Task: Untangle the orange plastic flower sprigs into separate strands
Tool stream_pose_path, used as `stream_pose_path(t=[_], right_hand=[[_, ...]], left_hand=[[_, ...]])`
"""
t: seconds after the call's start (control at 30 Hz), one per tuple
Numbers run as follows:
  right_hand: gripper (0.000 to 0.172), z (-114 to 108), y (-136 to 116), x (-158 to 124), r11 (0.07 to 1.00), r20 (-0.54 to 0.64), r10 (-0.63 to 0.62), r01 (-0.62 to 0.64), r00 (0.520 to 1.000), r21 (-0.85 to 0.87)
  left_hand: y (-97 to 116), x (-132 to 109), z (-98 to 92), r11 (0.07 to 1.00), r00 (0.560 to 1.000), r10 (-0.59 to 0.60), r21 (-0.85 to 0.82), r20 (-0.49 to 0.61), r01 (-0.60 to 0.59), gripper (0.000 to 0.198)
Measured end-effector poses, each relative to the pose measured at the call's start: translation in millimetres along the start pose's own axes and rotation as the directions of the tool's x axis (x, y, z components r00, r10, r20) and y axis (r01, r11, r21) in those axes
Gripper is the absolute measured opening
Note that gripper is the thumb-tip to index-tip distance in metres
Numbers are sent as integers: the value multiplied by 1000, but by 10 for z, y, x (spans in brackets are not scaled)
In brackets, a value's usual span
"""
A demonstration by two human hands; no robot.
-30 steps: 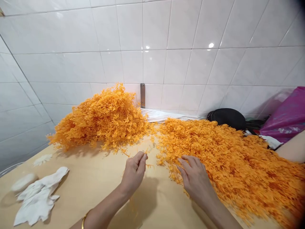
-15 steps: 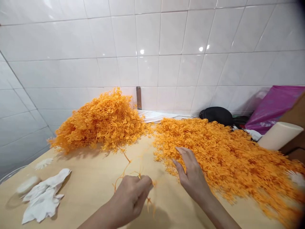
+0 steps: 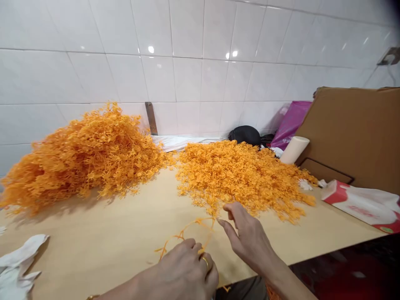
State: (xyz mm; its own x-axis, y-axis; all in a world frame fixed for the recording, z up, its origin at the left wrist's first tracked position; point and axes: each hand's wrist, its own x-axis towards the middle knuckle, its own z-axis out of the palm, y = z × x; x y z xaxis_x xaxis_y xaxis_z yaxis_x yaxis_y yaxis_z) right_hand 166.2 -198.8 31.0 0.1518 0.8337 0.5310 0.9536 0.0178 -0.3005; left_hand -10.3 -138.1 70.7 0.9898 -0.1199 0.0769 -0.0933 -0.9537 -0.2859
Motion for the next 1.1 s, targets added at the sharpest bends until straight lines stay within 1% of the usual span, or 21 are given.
stream_pose_path(t=[0.07,0.1,0.17,0.27,0.33,0.4,0.47,0.5,0.53,0.57,0.6,0.63,0.67,0.7,0.73,0.77,0.83,0.87,0.93,1.0,1.1], right_hand=[[21,-47,36,-8,998,-117,63,-66,991,-24],[24,-70,48,-5,997,-143,64,-70,988,-41],[26,-106,61,9,996,-109,21,-30,994,-84],[19,-124,83,33,992,18,-6,8,1000,-124],[18,-118,124,39,995,46,39,-35,998,-95],[21,-109,183,41,995,57,102,-102,993,-12],[25,-102,238,46,981,78,160,-168,984,100],[28,-99,255,51,967,90,185,-198,979,160],[30,-97,263,60,950,97,207,-224,973,220],[33,-94,263,70,929,102,224,-244,969,278],[35,-92,254,83,907,106,239,-260,965,330],[37,-89,239,97,886,112,251,-275,961,374],[38,-87,219,111,865,123,261,-289,957,409],[39,-85,199,126,846,140,269,-303,953,438],[39,-84,178,139,826,162,274,-319,948,465],[38,-83,159,150,801,190,280,-338,941,494],[36,-85,131,169,731,255,291,-386,922,563],[34,-89,122,174,687,288,293,-410,912,600],[33,-108,117,172,594,333,293,-444,896,671],[33,-147,137,138,524,327,306,-445,894,727],[33,-232,243,-23,481,263,383,-434,886,762]], left_hand=[[34,34,-6,999,999,36,2,13,-36,9],[49,49,-8,999,999,49,-4,23,-49,9],[72,78,-19,996,996,84,-19,23,-83,8],[93,97,-70,993,993,116,-33,-39,-117,11],[97,67,-127,993,987,107,-44,-123,-113,14],[85,-13,-174,991,974,77,-90,-215,-98,21],[47,-136,-177,986,952,-7,-160,-305,-44,32],[15,-204,-155,980,933,-92,-198,-348,23,36],[-26,-270,-117,964,897,-204,-239,-392,115,38],[-74,-332,-66,930,841,-337,-288,-424,227,39],[-127,-385,-5,874,768,-471,-347,-434,340,39],[-181,-429,63,799,690,-593,-415,-416,436,40],[-233,-462,132,711,617,-694,-484,-370,509,41],[-279,-484,199,620,562,-771,-550,-298,559,43],[-318,-494,262,532,526,-824,-608,-211,590,46],[-347,-492,318,449,507,-854,-660,-118,602,49],[-376,-458,408,301,496,-867,-755,38,583,55],[-376,-427,443,235,496,-864,-795,93,559,56],[-358,-354,500,140,492,-858,-855,147,499,59],[-326,-283,555,113,485,-863,-884,139,454,62],[-282,-206,664,177,490,-868,-870,82,460,66]])
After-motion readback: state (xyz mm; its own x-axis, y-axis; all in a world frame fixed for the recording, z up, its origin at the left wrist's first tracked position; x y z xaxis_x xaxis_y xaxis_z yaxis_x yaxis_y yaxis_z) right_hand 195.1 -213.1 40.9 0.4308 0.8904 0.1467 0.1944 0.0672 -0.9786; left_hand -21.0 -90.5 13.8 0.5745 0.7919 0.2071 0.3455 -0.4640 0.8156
